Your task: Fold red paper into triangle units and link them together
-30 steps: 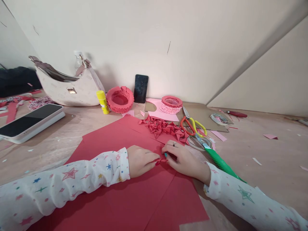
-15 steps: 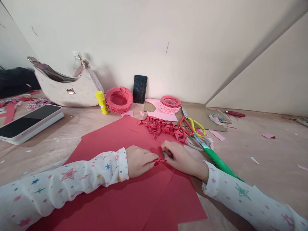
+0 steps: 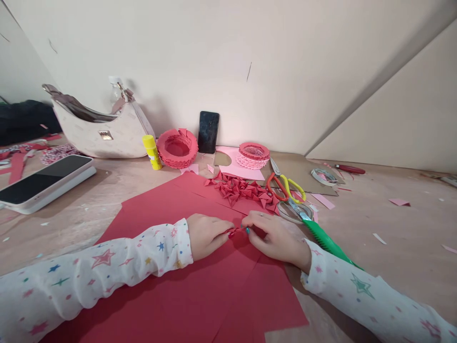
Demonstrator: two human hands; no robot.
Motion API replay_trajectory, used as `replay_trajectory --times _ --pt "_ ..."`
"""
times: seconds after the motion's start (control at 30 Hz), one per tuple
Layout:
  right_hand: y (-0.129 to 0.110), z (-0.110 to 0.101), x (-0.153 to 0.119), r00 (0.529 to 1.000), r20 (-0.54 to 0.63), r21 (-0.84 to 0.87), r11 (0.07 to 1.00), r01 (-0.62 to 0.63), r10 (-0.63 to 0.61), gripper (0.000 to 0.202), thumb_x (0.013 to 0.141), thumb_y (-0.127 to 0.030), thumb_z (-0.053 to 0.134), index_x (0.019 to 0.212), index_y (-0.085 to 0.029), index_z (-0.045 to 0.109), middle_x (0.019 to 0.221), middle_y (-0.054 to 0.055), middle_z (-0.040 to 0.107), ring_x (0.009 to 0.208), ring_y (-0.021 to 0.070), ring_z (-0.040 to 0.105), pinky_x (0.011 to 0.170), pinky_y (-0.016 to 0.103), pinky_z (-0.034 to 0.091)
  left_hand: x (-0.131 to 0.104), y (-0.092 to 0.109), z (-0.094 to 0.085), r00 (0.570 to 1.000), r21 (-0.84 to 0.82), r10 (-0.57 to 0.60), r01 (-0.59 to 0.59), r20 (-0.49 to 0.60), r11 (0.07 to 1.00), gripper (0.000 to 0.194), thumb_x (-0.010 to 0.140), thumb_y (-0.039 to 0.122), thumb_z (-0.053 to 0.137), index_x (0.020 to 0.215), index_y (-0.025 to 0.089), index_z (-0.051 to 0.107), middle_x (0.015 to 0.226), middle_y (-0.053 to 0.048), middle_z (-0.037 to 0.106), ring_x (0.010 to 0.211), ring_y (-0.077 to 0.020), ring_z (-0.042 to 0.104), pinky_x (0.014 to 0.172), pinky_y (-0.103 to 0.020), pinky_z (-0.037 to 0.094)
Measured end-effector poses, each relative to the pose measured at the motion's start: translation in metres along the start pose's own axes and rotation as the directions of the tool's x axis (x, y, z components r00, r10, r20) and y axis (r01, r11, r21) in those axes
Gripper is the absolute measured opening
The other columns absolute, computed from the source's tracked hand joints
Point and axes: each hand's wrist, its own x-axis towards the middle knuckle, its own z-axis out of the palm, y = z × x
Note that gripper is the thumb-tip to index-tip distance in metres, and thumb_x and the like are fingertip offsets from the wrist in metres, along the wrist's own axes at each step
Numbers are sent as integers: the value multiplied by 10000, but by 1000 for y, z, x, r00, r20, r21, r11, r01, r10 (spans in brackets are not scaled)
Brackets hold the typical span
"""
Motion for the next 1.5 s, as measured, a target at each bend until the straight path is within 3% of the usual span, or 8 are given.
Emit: replay_trajectory --times 0.2,0.37,0.5,0.87,1.03,1.2,1.33,1.5 --pt "4 3 -2 994 100 214 976 -52 31 141 698 -83 422 784 -173 490 731 -1 550 639 88 494 599 189 389 1 0 0 998 -49 48 -46 36 998 297 809 246 319 1070 205 453 868 -9 621 740 -144 593 597 -229 429" --pt "11 8 -1 973 216 505 844 -182 80 116 739 -106 391 824 -176 427 721 -11 501 624 76 468 567 175 374 1 1 0 995 -45 76 -73 69 996 297 779 227 339 1051 199 455 874 -20 617 743 -147 588 585 -222 424" --pt "10 8 1 957 266 554 794 -250 116 162 752 -101 373 885 -193 390 677 -39 480 585 67 441 549 168 351 2 2 -1 994 -40 69 -66 86 997 347 748 197 353 1087 192 429 897 -23 614 742 -153 586 582 -232 428" --pt "7 9 3 973 133 372 901 -224 187 103 800 -110 355 787 -191 417 686 -26 497 612 80 466 572 181 368 3 -1 1 996 -45 -1 5 91 999 361 813 248 296 1152 173 396 959 -44 600 817 -161 579 670 -249 444" --pt "11 11 4 982 -52 261 952 -162 182 118 794 -97 353 763 -192 416 753 0 481 688 103 451 637 209 384 2 -1 -1 996 -42 -63 66 60 997 382 821 230 276 1194 200 354 995 -22 590 844 -157 572 695 -262 448" --pt "10 10 5 941 -248 71 973 -221 231 110 748 -75 403 742 -183 422 817 36 468 772 139 447 695 262 388 3 -1 -1 992 -14 -109 110 58 994 366 823 225 281 1172 203 389 992 -26 590 827 -160 578 703 -283 454" --pt "12 14 1 941 -233 122 967 -223 247 92 790 -114 365 794 -193 412 705 7 496 613 107 471 557 214 409 3 0 -1 990 6 -124 124 67 992 363 821 221 283 1166 207 394 992 -32 591 813 -164 583 681 -285 458" --pt "11 16 -4 969 -206 17 991 -135 135 102 795 -181 417 872 -211 475 821 15 578 729 121 537 637 236 426 3 -1 -1 991 10 -126 126 47 992 360 825 223 273 1164 201 392 1020 -39 581 836 -169 580 697 -296 460"
